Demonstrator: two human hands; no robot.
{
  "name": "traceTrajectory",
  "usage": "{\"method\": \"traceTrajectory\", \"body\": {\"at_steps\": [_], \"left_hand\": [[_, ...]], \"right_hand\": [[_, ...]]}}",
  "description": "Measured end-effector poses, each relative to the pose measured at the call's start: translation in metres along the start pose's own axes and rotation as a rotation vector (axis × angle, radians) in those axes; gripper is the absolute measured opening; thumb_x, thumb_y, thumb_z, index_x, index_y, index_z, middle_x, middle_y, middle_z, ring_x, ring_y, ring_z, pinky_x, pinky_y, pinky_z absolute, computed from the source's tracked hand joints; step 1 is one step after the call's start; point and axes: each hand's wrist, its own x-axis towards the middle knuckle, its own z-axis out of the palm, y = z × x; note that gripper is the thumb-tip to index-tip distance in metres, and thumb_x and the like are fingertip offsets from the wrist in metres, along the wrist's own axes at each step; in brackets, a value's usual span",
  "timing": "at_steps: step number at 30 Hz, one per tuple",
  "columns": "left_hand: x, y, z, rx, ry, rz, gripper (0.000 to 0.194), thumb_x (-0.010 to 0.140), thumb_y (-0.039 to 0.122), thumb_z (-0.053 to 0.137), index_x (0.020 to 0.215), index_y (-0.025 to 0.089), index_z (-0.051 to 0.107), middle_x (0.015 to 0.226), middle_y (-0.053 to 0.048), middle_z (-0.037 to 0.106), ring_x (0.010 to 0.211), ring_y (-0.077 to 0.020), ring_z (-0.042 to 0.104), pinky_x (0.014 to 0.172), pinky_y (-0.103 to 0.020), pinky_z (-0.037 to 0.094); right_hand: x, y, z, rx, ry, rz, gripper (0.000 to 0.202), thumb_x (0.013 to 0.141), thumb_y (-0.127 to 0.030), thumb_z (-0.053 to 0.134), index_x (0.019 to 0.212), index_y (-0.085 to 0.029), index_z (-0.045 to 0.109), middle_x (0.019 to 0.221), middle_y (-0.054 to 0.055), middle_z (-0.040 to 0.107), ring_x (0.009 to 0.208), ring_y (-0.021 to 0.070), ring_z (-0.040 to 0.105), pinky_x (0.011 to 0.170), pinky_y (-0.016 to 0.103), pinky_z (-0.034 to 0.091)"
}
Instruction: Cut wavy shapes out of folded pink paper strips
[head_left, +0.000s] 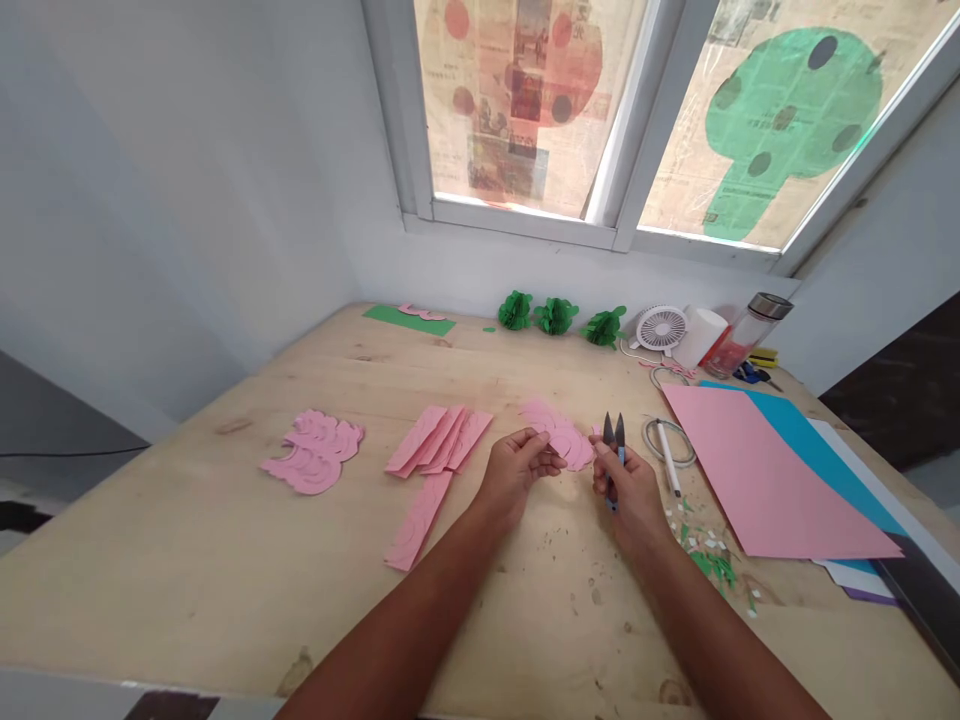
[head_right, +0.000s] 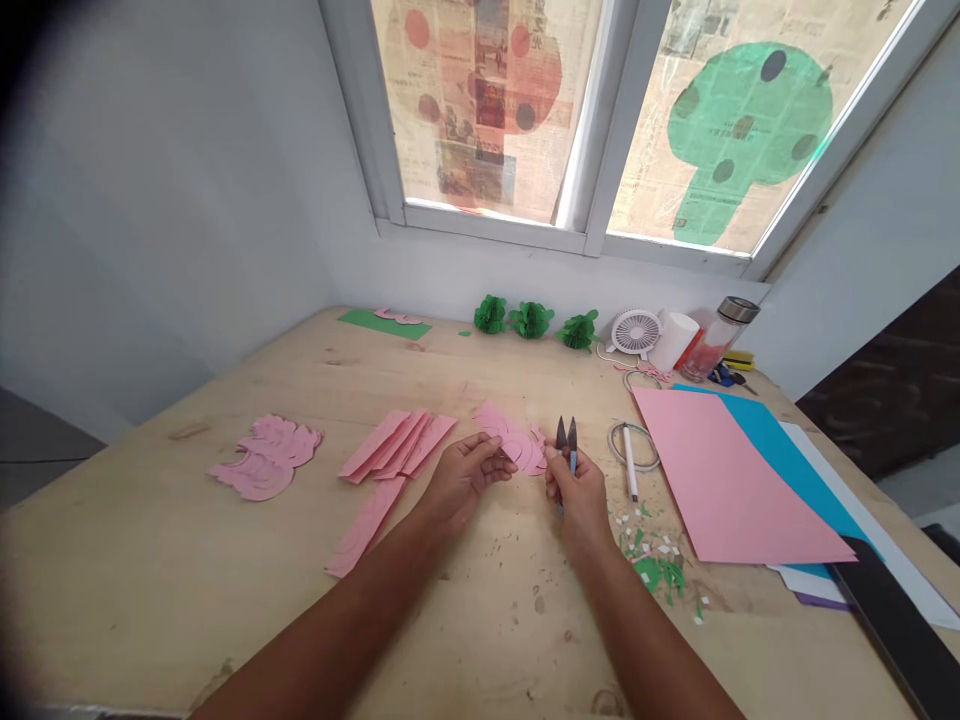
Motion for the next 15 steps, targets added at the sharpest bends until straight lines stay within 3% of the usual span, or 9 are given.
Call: {"method": "traceTrajectory", "body": {"at_steps": [3,15], "left_hand": [[0.0,-0.001,0.001,0.02,0.003,0.003,0.03,0.065,0.038,0.078,0.069,0.015,0.06,0.064,-0.004,0.067,0.058,-0.0135,0.064,0.059,-0.024,0.049],[-0.005,-0.012,0.01,0.266,-0.038,0.01,0.024,0.069,0.038,0.074,0.066,0.015,0.065,0.065,-0.005,0.067,0.051,-0.0114,0.058,0.051,-0.022,0.043]], "right_hand": [[0.001,0.009,-0.002,-0.018,0.01,-0.014,0.044,0.061,-0.055,0.079,0.066,-0.018,0.056,0.048,-0.007,0.045,0.043,0.0078,0.035,0.043,0.023,0.024],[0.006,0.022,-0.012,-0.076,0.076,-0.026,0.042,0.065,-0.054,0.076,0.061,-0.018,0.054,0.048,-0.007,0.041,0.046,0.0087,0.032,0.047,0.024,0.023]]}}
